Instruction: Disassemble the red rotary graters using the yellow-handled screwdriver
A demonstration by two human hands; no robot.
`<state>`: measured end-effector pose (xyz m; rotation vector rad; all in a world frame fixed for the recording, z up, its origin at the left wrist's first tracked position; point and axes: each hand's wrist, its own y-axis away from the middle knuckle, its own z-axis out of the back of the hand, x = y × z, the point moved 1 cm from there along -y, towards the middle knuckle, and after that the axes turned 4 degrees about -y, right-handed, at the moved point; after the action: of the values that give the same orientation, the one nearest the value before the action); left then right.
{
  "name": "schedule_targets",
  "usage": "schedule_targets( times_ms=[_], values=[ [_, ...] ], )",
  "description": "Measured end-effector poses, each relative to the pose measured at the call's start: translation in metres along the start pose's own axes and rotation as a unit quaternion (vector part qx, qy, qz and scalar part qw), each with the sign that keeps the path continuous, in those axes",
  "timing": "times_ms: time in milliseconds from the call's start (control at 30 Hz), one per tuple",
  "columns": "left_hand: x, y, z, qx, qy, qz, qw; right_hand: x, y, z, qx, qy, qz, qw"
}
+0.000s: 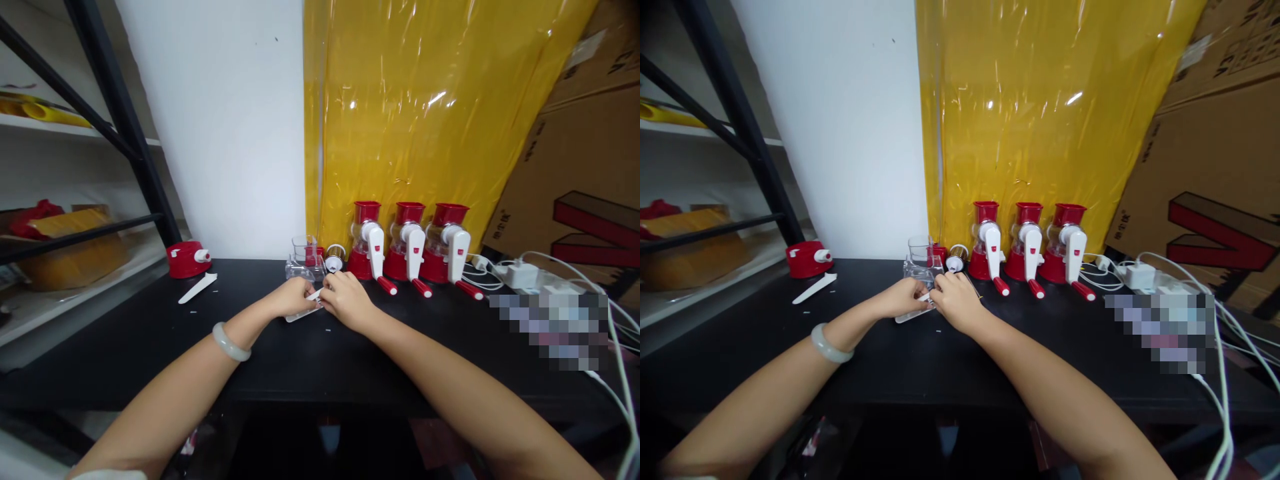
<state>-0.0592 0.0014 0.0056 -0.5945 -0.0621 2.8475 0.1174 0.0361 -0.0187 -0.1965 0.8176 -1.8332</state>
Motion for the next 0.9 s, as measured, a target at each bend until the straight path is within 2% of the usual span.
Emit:
schedule_targets(
  times_ms=[167, 433, 633, 900],
  values=[
    [0.003, -0.003, -0.003, -0.01, 0.048, 0.01, 0.999, 0.003, -0.001, 0.0, -0.003, 0.033, 0.015, 0.999],
    [0.011, -0.006, -0.007, 0.024, 0.19, 0.016, 0.981, -0.011, 0.001, 0.0, -0.024, -0.03, -0.023, 0.999],
    [0.01, -0.004, -0.005, 0.047, 0.208, 0.007, 0.977, -0.016, 0.003, -0.004, -0.024, -0.056, -0.027, 0.998],
    [0.014, -0.005, -0.002, 0.053, 0.177, -0.043, 0.982, -0.016, 0.006, -0.007, -0.027, -0.114, -0.028, 0.993]
  ],
)
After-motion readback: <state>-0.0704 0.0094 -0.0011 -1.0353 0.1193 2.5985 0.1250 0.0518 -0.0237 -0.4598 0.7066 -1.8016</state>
